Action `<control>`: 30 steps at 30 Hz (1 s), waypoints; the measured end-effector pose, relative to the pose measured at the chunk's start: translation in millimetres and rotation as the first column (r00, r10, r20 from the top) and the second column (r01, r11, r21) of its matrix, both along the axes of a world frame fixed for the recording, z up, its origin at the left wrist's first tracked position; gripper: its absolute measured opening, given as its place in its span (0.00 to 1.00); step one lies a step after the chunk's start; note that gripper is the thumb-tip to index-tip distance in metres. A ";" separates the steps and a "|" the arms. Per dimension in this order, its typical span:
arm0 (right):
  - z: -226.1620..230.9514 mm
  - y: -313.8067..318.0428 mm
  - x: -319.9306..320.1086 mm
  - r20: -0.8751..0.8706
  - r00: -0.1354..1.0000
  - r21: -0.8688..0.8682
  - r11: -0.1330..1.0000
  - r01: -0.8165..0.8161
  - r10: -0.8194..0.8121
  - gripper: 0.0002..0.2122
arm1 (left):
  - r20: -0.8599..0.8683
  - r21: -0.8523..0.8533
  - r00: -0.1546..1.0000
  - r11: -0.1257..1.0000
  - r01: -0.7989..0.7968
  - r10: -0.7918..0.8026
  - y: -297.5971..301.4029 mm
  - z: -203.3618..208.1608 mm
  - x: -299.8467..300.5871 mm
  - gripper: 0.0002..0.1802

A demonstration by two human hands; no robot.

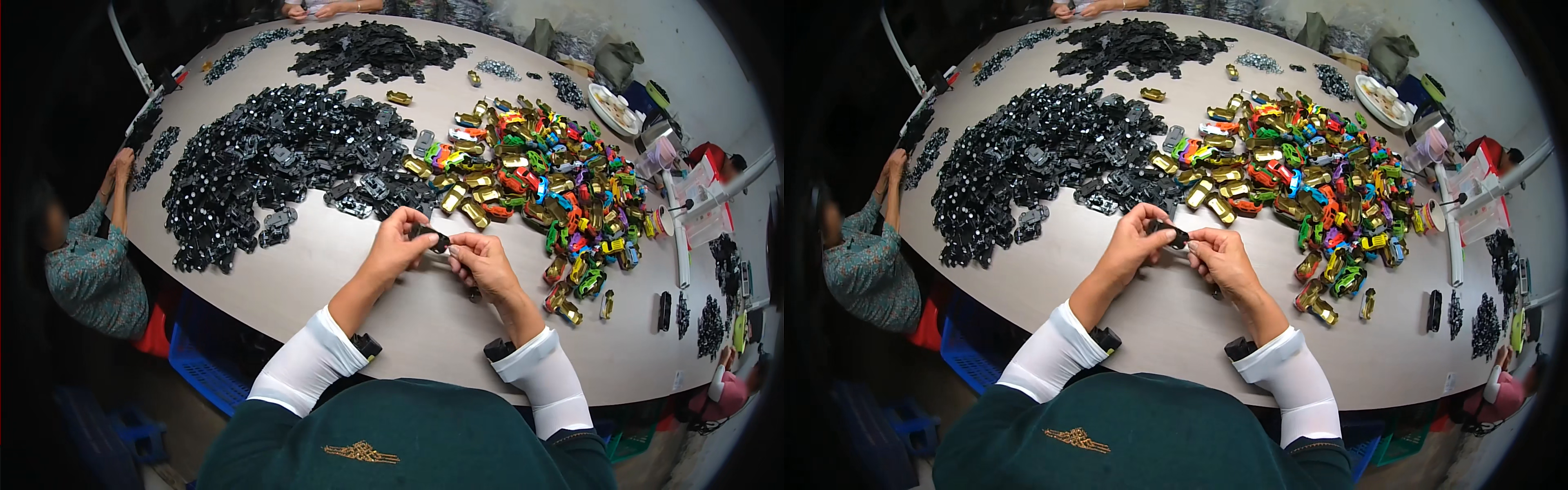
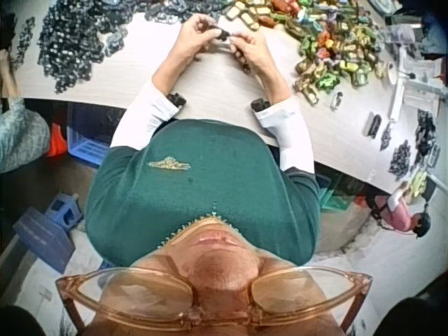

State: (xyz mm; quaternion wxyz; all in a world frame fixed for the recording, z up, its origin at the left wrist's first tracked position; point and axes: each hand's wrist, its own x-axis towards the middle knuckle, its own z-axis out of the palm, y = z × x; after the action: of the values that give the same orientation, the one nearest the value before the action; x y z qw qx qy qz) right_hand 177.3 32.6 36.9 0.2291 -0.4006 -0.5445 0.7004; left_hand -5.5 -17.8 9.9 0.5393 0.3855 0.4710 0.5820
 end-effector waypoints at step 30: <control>-0.3 3.7 4.4 -0.228 0.973 -0.219 0.973 -0.071 0.019 0.04 | -0.184 0.008 0.972 0.989 0.149 -0.145 -3.7 -1.3 6.2 0.06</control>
State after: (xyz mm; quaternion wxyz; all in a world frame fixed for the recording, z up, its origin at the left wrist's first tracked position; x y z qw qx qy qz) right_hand 181.7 36.4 36.5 0.2261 -0.3298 -0.4410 0.8035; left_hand 0.7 -21.4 8.6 0.5308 0.4771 0.4825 0.5077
